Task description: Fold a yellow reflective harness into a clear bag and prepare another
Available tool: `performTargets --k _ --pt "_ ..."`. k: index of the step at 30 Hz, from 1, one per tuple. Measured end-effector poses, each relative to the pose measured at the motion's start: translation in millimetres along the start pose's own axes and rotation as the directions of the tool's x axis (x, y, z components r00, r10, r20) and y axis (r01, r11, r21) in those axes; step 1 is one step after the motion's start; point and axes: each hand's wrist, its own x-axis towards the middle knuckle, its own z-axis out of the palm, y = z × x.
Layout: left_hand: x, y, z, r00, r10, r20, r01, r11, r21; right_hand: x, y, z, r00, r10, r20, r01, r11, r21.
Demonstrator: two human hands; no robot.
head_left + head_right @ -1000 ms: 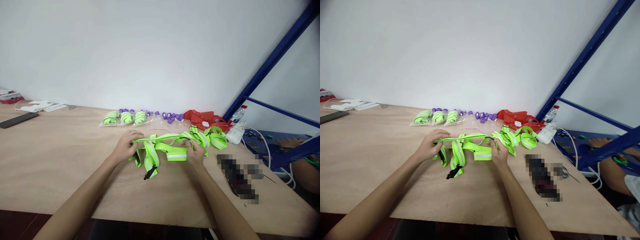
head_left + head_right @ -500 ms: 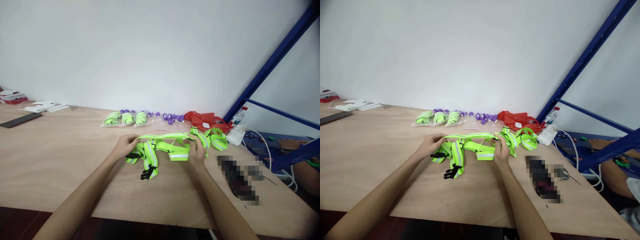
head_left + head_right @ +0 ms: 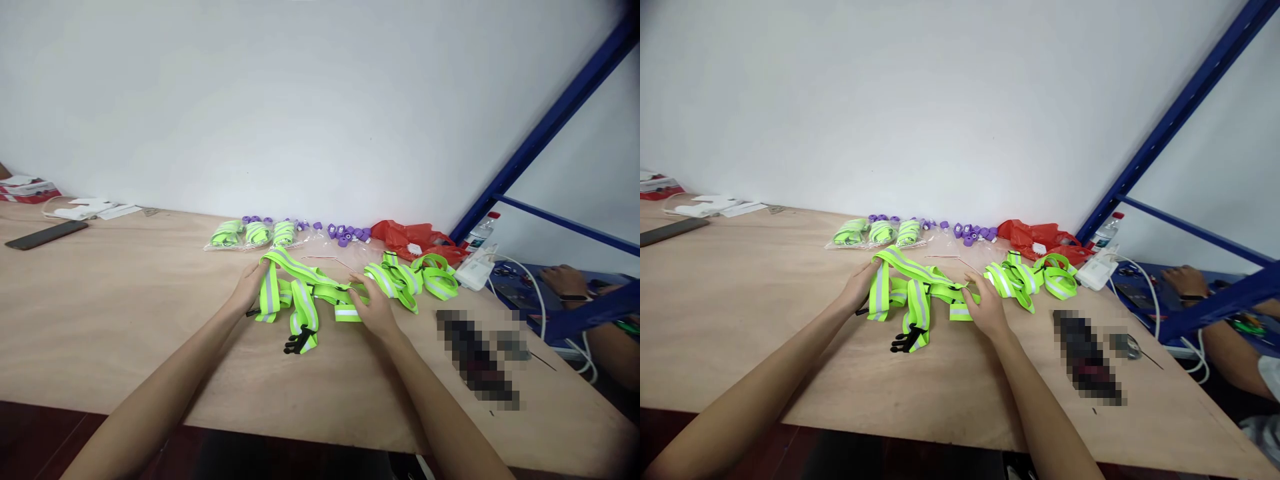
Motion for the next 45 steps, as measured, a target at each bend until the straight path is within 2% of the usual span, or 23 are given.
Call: performTargets --k 4,7,10,12,15,20,24,27,30,32,33,36,38,40,42,45 --pt "1 2 3.1 0.99 -0.101 -0.099 0.089 0.989 -0.122 0 -3 1 0.997 -0.079 0.004 0.079 0.995 -0.063" --pt "2 3 3.2 0.974 -0.19 -0.127 0.168 0.972 -0.166 2 -7 -1 0.982 -0.186 -0.033 0.181 0.976 -0.123" --pt "0 3 4.1 0.961 -0.246 -0.13 0.22 0.958 -0.183 -1 -16 -2 0.932 -0.348 -0.1 0.322 0.923 -0.211" --pt "-2 4 5.6 0.959 -0.258 -0.118 0.235 0.955 -0.182 -6 -26 0 0.889 -0.448 -0.096 0.419 0.879 -0.227" --pt "-6 6 8.4 0.963 -0.255 -0.086 0.237 0.955 -0.179 -16 -40 11 0.848 -0.53 0.014 0.526 0.84 -0.133" --pt "-8 1 10.7 0.97 -0.238 -0.056 0.225 0.958 -0.176 -21 -50 29 0.844 -0.49 0.219 0.513 0.857 -0.058" --pt "-7 -5 14.1 0.968 -0.251 0.015 0.25 0.953 -0.171 -18 -53 29 0.785 -0.485 0.386 0.55 0.832 -0.074" --pt "-7 -6 17.4 0.967 -0.252 0.033 0.254 0.947 -0.195 -19 -60 29 0.743 -0.484 0.462 0.555 0.831 -0.023" --pt "-7 -5 18.0 0.961 -0.276 0.012 0.271 0.935 -0.229 -22 -65 33 0.746 -0.462 0.479 0.494 0.867 0.067" --pt "-6 -7 16.4 0.96 -0.28 0.005 0.272 0.93 -0.247 -24 -64 36 0.785 -0.427 0.45 0.408 0.902 0.144" --pt "-5 -8 15.1 0.961 -0.277 0.009 0.271 0.928 -0.254 -24 -63 37 0.822 -0.381 0.423 0.336 0.924 0.18" --pt "-2 -13 10.4 0.968 -0.244 0.055 0.249 0.928 -0.275 -23 -56 37 0.948 -0.142 0.283 0.067 0.963 0.259" --pt "0 -15 7.2 0.974 -0.205 0.097 0.225 0.929 -0.294 -21 -51 34 0.992 0.025 0.127 -0.066 0.94 0.335" --pt "1 -14 4.3 0.976 -0.167 0.137 0.203 0.926 -0.318 -17 -46 29 0.983 0.185 0.015 -0.171 0.868 0.467" --pt "1 -9 1.6 0.978 -0.131 0.161 0.18 0.92 -0.348 -12 -42 21 0.938 0.345 -0.044 -0.253 0.764 0.593" --pt "0 3 -3.2 0.986 -0.079 0.145 0.131 0.911 -0.39 -1 -34 7 0.851 0.495 -0.177 -0.234 0.658 0.716"
